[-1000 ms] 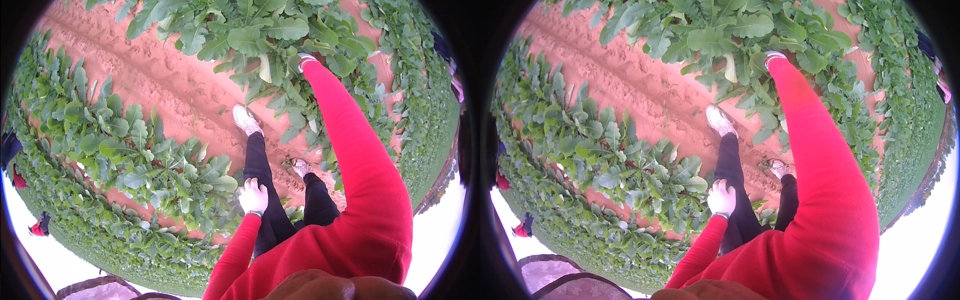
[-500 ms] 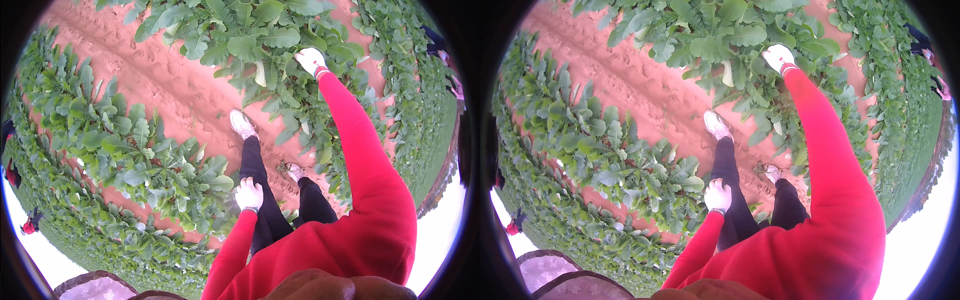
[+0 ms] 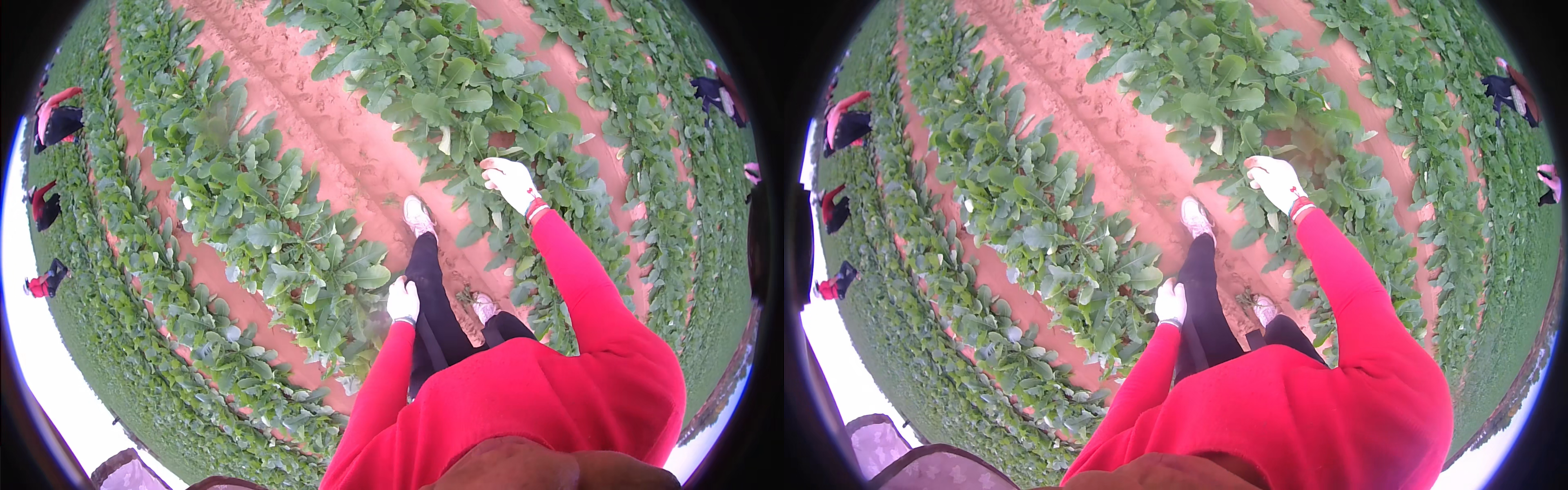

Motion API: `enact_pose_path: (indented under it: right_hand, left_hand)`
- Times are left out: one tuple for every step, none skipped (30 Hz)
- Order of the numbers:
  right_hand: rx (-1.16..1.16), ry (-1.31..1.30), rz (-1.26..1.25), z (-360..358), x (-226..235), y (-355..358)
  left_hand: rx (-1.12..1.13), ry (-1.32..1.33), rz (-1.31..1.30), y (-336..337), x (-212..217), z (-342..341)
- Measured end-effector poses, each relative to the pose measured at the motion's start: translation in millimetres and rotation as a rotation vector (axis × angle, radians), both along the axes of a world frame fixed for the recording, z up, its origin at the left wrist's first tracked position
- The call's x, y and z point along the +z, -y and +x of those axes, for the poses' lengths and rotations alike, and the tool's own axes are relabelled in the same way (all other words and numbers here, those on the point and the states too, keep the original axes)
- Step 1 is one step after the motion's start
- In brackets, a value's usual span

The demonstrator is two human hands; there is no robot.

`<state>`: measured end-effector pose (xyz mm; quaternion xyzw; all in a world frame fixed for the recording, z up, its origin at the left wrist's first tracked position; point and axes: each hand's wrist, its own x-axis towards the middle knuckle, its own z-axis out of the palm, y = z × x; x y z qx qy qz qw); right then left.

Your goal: The person walks between rows of leafy green plants in a field and repeatedly pulls weeds from the soil by hand, discarding them to the side. The person continues this process along the rows.

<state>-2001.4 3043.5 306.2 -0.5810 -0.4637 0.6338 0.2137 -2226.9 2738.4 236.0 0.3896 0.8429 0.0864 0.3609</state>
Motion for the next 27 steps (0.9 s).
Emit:
enact_pose_path:
  right_hand:
    - [0.027,0.074,-0.011,12.4,8.7,12.7]
    - [0.049,0.084,-0.016,25.2,15.8,27.7]
    - [0.103,0.139,-0.007,37.9,21.8,43.3]
    - [0.110,0.171,-0.060,51.5,26.8,58.2]
    - [0.182,0.213,-0.033,65.9,31.2,73.4]
    - [0.184,0.225,-0.095,79.6,34.8,88.6]
    - [0.254,0.303,-0.058,90.3,36.5,102.7]
    - [0.261,0.342,-0.105,99.6,37.4,115.3]
    - [0.332,0.362,-0.069,108.4,38.7,125.5]
    - [0.334,0.351,-0.135,114.9,39.4,133.4]
    - [0.325,0.353,-0.145,117.8,38.7,138.8]
    - [0.355,0.363,-0.098,119.3,38.0,140.0]
    - [0.348,0.360,-0.103,118.9,37.6,138.0]
    - [0.309,0.331,-0.151,116.8,37.6,133.9]
    - [0.314,0.336,-0.146,114.1,38.2,124.5]
    - [0.323,0.365,-0.127,109.1,38.7,112.3]
    - [0.385,0.411,-0.063,104.6,40.9,97.0]
    - [0.375,0.391,-0.082,100.1,44.3,82.0]
    - [0.393,0.408,-0.035,97.4,49.9,66.7]
    - [0.397,0.446,-0.078,92.8,55.1,50.1]
    - [0.357,0.485,-0.101,87.3,60.7,37.8]
    - [0.244,0.461,-0.191,80.3,65.3,24.8]
    - [0.275,0.494,-0.180,72.1,67.3,12.4]
    - [0.266,0.502,-0.208,63.4,68.0,1.5]
    - [0.190,0.514,-0.296,55.6,68.9,-9.2]
    - [0.261,0.511,-0.236,45.5,67.3,-18.3]
    - [0.265,0.513,-0.239,31.9,62.7,-27.0]
  left_hand:
    - [0.055,0.020,0.030,10.7,4.6,-2.6]
    - [0.113,0.062,0.022,22.7,8.9,-5.3]
    - [0.130,0.122,0.029,35.4,12.9,-9.7]
    - [0.155,0.176,0.034,48.9,16.2,-14.5]
    - [0.142,0.195,-0.025,64.7,19.4,-20.0]
    - [0.220,0.235,-0.057,80.4,21.3,-22.4]
    - [0.253,0.262,-0.114,96.6,22.9,-25.6]
    - [0.298,0.296,-0.173,113.2,24.2,-28.9]
    - [0.233,0.254,-0.220,128.2,24.4,-32.6]
    - [0.169,0.215,-0.249,140.2,22.7,-37.0]
    - [0.104,0.177,-0.278,150.2,19.4,-39.9]
    - [0.195,0.244,-0.316,159.4,15.0,-42.1]
    - [0.283,0.313,-0.352,165.9,9.2,-44.9]
    - [0.371,0.381,-0.394,170.3,2.8,-48.7]
    - [0.379,0.377,-0.370,172.4,-3.5,-53.0]
    - [0.388,0.373,-0.349,169.8,-10.0,-58.3]
    - [0.421,0.373,-0.362,163.7,-15.5,-64.2]
    - [0.439,0.395,-0.296,155.0,-19.2,-70.6]
    - [0.481,0.420,-0.270,142.6,-20.4,-77.3]
    - [0.514,0.426,-0.278,130.2,-16.3,-84.7]
    - [0.441,0.423,-0.207,116.1,-7.9,-91.9]
    - [0.511,0.503,-0.141,100.2,3.7,-99.1]
    - [0.657,0.608,-0.166,84.3,16.8,-105.5]
    - [0.825,0.726,-0.178,69.4,30.7,-111.9]
    - [0.802,0.651,-0.148,56.3,43.9,-118.3]
    - [0.794,0.634,-0.174,46.3,55.1,-127.1]
    - [0.797,0.633,-0.158,39.4,64.3,-138.7]
